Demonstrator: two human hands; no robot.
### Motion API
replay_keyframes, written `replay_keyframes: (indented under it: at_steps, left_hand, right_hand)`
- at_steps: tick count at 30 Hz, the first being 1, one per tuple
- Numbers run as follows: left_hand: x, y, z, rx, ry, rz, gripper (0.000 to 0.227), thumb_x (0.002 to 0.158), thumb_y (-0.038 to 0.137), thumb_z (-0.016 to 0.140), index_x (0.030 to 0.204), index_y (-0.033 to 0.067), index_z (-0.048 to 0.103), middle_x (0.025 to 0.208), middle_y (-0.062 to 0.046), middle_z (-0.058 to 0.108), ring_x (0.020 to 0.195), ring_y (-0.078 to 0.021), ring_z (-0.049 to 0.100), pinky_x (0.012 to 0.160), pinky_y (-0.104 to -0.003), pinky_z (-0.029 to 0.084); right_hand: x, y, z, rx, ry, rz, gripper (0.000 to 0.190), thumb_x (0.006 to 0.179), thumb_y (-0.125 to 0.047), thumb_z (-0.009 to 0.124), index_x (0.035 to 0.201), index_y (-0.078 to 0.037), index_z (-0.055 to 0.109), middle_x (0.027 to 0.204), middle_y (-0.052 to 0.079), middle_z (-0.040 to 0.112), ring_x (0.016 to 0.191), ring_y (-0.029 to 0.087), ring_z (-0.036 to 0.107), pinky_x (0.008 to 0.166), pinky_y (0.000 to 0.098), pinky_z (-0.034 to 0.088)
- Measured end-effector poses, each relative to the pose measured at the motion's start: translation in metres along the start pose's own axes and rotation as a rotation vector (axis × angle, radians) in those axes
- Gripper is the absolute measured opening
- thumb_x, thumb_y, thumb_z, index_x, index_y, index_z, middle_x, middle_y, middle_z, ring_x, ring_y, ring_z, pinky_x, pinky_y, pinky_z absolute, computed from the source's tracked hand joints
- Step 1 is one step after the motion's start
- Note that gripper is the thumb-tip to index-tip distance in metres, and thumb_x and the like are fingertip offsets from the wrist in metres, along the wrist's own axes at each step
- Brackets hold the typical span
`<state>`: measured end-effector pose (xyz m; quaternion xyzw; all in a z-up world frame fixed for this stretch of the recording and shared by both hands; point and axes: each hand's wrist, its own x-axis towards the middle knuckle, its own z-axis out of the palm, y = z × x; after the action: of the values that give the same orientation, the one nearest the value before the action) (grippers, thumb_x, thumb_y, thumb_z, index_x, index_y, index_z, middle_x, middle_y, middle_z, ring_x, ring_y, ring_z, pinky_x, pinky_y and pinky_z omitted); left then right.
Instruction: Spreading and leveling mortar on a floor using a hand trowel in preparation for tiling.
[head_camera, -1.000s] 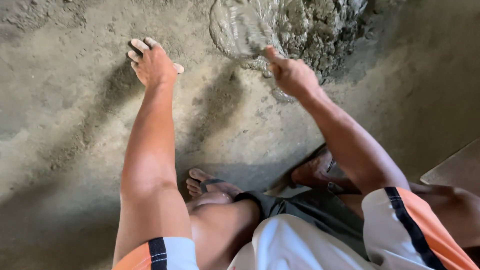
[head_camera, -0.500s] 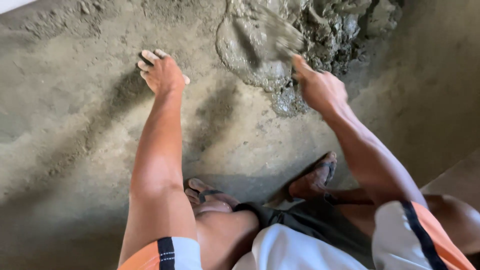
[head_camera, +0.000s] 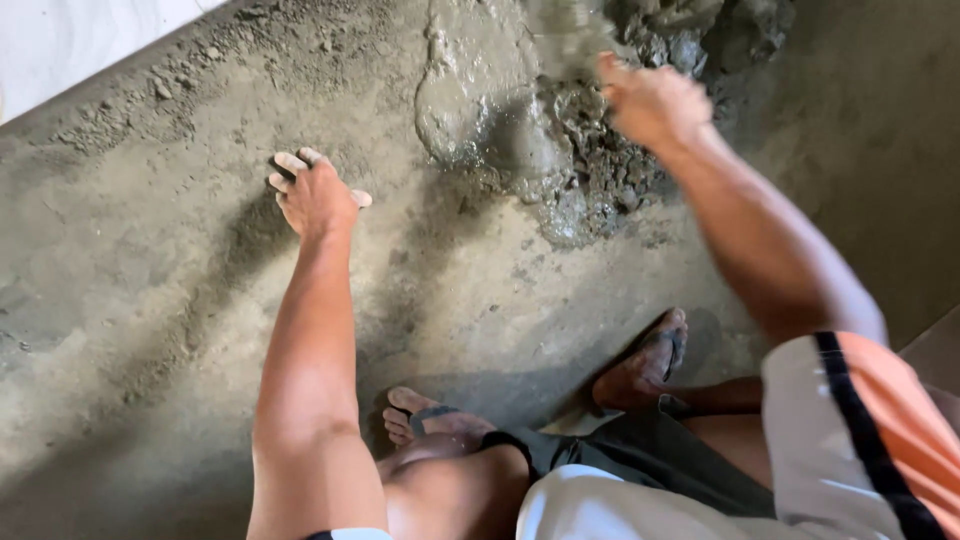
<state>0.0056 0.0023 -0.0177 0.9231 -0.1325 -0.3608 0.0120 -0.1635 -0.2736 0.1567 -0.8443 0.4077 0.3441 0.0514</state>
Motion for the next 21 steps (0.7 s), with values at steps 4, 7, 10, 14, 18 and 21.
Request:
replay_keyframes:
  at_steps: [4,7,10,14,18,21]
  left_hand:
    - [0.000,-0.003,0.001,0.014,0.004,0.028,0.102,0.073,0.041,0.078,0.146,0.0014,0.019,0.150,-0.028,0.008,0.133,-0.0490,0.019,0.105,-0.052,0.029]
    - [0.002,0.000,0.001,0.036,-0.002,0.019,0.100,0.074,0.041,0.076,0.145,0.0017,0.019,0.149,-0.028,0.010,0.132,-0.0482,0.020,0.103,-0.050,0.030]
    - [0.007,-0.005,0.009,0.066,0.065,0.063,0.104,0.068,0.046,0.079,0.143,-0.0002,0.025,0.147,-0.031,0.015,0.128,-0.0483,0.028,0.097,-0.050,0.037]
    - [0.006,-0.003,0.009,0.082,0.045,0.062,0.106,0.067,0.045,0.080,0.143,-0.0008,0.023,0.146,-0.033,0.020,0.126,-0.0478,0.036,0.097,-0.049,0.037]
    - [0.000,0.006,0.001,-0.042,-0.066,0.038,0.082,0.084,0.024,0.065,0.145,-0.0047,0.019,0.144,-0.032,0.031,0.132,-0.0501,0.032,0.110,-0.052,0.027]
    - [-0.007,0.007,-0.009,-0.032,-0.060,0.043,0.078,0.084,0.020,0.064,0.144,-0.0054,0.021,0.144,-0.032,0.032,0.131,-0.0500,0.033,0.109,-0.052,0.029]
  right_hand:
    - [0.016,0.045,-0.029,-0.077,0.016,0.129,0.044,0.102,-0.040,0.046,0.141,-0.023,0.035,0.098,0.019,0.058,0.079,0.035,0.060,0.058,0.0466,0.055]
    - [0.069,0.098,-0.023,-0.194,0.130,-0.023,0.042,0.099,-0.047,0.060,0.114,-0.007,0.057,0.085,0.013,0.063,0.064,0.028,0.061,0.052,0.0432,0.056]
    - [0.087,0.091,-0.039,-0.126,0.192,-0.025,0.034,0.102,-0.036,0.056,0.103,-0.002,0.059,0.097,0.018,0.061,0.082,0.038,0.060,0.063,0.0525,0.054]
    - [0.148,0.104,-0.025,0.001,0.001,0.010,0.042,0.103,-0.014,0.039,0.145,-0.013,0.036,0.077,0.019,0.062,0.042,0.021,0.038,0.032,0.0331,0.027]
    - [0.143,0.090,-0.034,0.070,0.017,-0.053,0.033,0.105,-0.017,0.039,0.137,-0.009,0.041,0.076,0.019,0.061,0.042,0.020,0.040,0.031,0.0317,0.029]
    - [0.133,0.074,-0.033,0.135,0.021,-0.101,0.028,0.107,-0.018,0.039,0.131,-0.006,0.046,0.075,0.018,0.061,0.042,0.019,0.041,0.031,0.0305,0.030]
